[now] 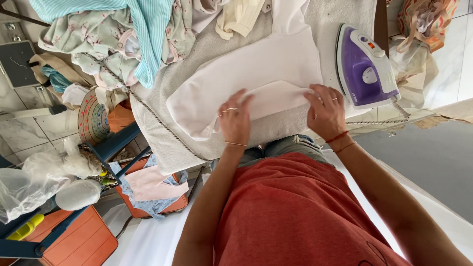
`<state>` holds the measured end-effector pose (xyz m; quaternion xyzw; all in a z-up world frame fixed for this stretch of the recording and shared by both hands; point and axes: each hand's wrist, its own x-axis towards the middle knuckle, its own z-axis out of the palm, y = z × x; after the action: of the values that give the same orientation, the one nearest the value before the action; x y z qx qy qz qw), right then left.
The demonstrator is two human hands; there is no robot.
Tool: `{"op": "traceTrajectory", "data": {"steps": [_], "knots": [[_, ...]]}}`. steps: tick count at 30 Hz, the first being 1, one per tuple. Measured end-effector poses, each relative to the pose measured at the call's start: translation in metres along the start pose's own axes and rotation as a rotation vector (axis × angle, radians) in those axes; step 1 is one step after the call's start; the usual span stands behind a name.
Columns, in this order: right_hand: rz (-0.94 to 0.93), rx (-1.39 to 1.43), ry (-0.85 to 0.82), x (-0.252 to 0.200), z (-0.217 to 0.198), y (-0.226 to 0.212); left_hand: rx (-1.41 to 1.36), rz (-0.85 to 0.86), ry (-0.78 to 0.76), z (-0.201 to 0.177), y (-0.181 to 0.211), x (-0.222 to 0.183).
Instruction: Ironing and folding baby clothes on an ironing board
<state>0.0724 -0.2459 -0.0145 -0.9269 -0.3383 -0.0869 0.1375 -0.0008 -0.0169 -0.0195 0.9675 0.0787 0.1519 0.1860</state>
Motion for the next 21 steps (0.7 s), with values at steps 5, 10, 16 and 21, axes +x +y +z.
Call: {"op": "traceTrajectory", "data": {"steps": [5,10,16,21], "knots": [[-0.159,0.046,-0.176,0.022,0.005,-0.050,0.031,0.245,-0.218,0.023,0.022,-0.011],[-0.045,-0.051,-0.260,0.000,0.026,-0.024,0.119,0.205,-0.219,0.023,-0.005,-0.023],[-0.036,-0.150,-0.269,0.002,0.009,-0.023,0.266,0.190,-0.243,-0.001,-0.033,-0.048],[-0.149,0.094,-0.084,0.020,0.035,-0.055,0.280,0.197,-0.281,-0.005,-0.040,-0.058]]}}
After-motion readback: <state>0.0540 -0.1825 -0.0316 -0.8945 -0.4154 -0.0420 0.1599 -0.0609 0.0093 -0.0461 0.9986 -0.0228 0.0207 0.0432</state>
